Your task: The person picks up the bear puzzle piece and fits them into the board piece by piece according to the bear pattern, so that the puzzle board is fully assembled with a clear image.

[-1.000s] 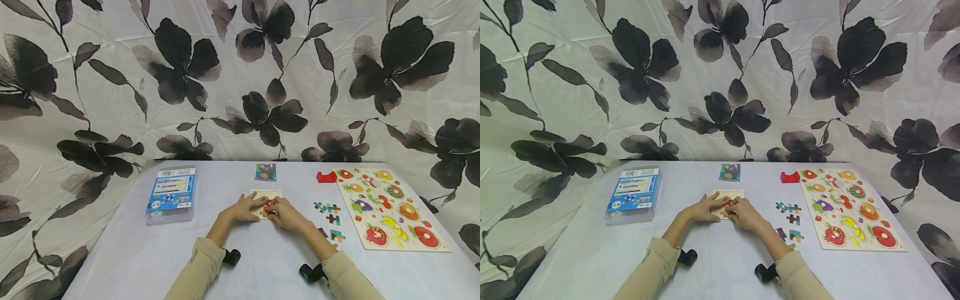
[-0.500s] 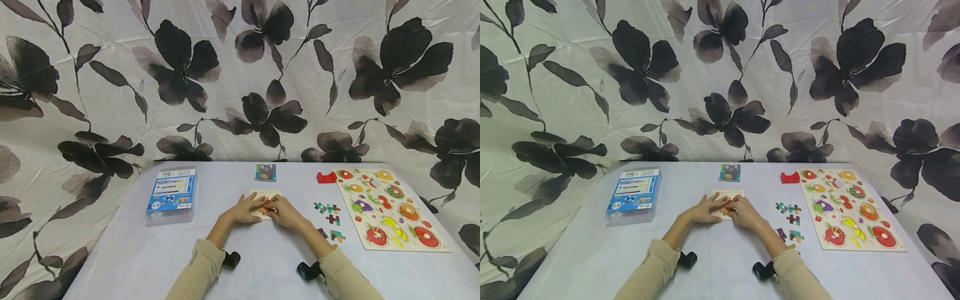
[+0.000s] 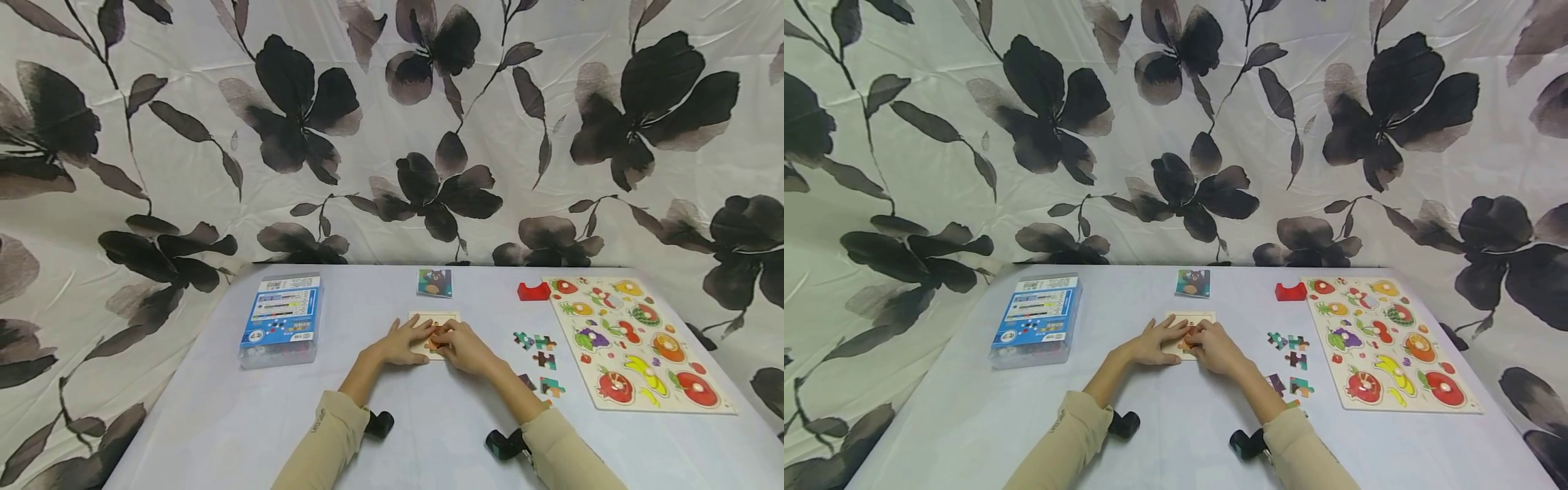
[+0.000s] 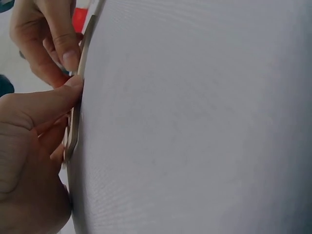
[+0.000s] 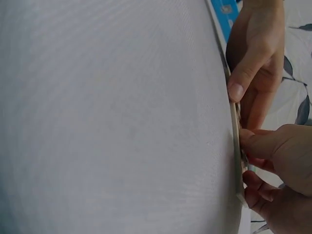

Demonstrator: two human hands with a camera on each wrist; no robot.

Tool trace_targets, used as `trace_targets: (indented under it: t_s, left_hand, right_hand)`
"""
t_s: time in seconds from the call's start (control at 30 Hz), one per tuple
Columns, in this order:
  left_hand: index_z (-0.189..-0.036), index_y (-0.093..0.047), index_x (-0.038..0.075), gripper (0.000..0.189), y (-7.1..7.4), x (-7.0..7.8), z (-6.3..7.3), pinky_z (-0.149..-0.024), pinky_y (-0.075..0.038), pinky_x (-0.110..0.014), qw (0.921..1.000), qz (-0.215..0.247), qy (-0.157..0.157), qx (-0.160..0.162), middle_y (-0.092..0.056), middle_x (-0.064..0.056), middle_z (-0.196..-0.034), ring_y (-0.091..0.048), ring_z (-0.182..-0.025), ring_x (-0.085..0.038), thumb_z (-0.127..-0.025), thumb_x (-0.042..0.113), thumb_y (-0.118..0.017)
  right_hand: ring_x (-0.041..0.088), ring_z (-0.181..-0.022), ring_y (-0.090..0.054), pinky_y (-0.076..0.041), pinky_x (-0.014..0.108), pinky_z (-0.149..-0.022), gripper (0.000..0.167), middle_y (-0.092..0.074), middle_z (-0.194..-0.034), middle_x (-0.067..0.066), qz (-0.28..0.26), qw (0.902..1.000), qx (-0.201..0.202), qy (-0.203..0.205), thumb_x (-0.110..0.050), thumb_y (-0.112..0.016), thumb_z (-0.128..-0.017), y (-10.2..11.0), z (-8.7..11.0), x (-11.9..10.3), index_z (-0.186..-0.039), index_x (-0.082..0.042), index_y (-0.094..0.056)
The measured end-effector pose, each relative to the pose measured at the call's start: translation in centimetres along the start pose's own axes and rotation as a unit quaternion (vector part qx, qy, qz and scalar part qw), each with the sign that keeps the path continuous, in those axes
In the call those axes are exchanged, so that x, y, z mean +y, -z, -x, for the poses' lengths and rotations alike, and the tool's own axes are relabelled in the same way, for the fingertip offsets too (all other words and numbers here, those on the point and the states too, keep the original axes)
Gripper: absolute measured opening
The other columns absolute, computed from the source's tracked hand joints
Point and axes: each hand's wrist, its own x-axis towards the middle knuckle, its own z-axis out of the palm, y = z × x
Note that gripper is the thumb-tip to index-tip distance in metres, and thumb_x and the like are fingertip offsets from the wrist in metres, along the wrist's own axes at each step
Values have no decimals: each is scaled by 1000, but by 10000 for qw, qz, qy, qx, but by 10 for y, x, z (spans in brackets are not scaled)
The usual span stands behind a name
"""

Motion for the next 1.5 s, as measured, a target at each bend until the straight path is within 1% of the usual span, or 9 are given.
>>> trace_targets:
  t_s: [0.17, 0.27, 0.47, 0.63, 0.73, 0.87, 1.13, 1.4, 1.5]
  left_hand:
    - [-142, -40, 7, 68, 0, -1, 1, -111, 0, -61, 10000, 43, 3, 11, -29, -6, -152, -11, -143, -33, -83, 27, -67]
    - [-142, -40, 6, 68, 0, -1, 1, -111, 0, -61, 9999, 115, -65, 13, -30, -7, -151, -12, -143, -33, -83, 26, -67]
    - [-142, -40, 5, 68, -1, -2, 1, -111, 0, -61, 9998, 145, -105, 27, -30, -7, -151, -12, -143, -33, -83, 26, -67]
    - [-142, -39, 4, 69, 0, -1, 0, -111, 0, -61, 9998, 106, -137, 54, -31, -8, -151, -12, -143, -34, -83, 27, -66]
    - [-142, -40, 3, 69, 1, -1, 1, -110, 0, -62, 9998, 102, -148, 60, -31, -8, -151, -13, -143, -35, -83, 27, -67]
    - [-141, -40, 3, 68, 1, 0, 2, -110, 0, -62, 9998, 116, -122, 68, -32, -8, -151, -13, -143, -34, -82, 25, -67]
    - [-141, -41, 4, 67, -1, 1, 2, -111, 0, -60, 9999, 106, -39, 106, -33, -6, -150, -13, -143, -33, -83, 24, -68]
    - [-142, -40, 5, 67, -2, 0, 0, -112, 1, -59, 9999, 131, 15, 109, -32, -5, -151, -12, -143, -32, -83, 24, -68]
    - [-142, -41, 5, 67, -2, 1, 1, -112, 1, -59, 9998, 154, 19, 126, -32, -4, -151, -12, -143, -32, -83, 24, -68]
  right_hand:
    - [27, -90, -57, -45, 43, -82, 20, -63, -97, 13, -63, 9999, 140, -53, -1, -69, -80, 0, -4, 0, -99, 5, -72]
    - [26, -88, -55, -43, 42, -80, 16, -62, -97, 12, 86, 10000, 30, 35, -1, -70, -80, 0, -4, -1, -95, 4, -73]
    - [24, -84, -53, -43, 39, -76, 17, -61, -95, 11, 212, 9996, -5, 176, -2, -69, -81, 0, -2, -3, -97, 4, -72]
    - [20, -77, -55, -46, 34, -72, 13, -61, -86, 8, 199, 9996, 203, 2, -3, -70, -81, 0, -2, -5, -91, 3, -73]
    - [21, -78, -54, -47, 35, -73, 8, -61, -88, 8, 315, 9992, 192, -124, -4, -70, -81, -1, -1, -7, -87, 1, -74]
    - [23, -83, -51, -47, 38, -77, 8, -58, -93, 8, 437, 9987, 61, -239, -3, -69, -82, 0, 0, -10, -87, 0, -74]
    - [23, -86, -55, -49, 40, -81, 9, -61, -92, 8, 320, 9981, 150, -500, -1, -68, -82, -1, 2, -12, -88, 2, -74]
    - [22, -79, -59, -50, 37, -74, 12, -64, -85, 9, 50, 9978, 496, -435, -6, -72, -80, -1, 2, -11, -89, 2, -72]
    - [21, -78, -58, -49, 35, -72, 14, -63, -86, 9, -129, 9978, 482, -438, -6, -71, -81, -2, 2, -6, -91, 3, -72]
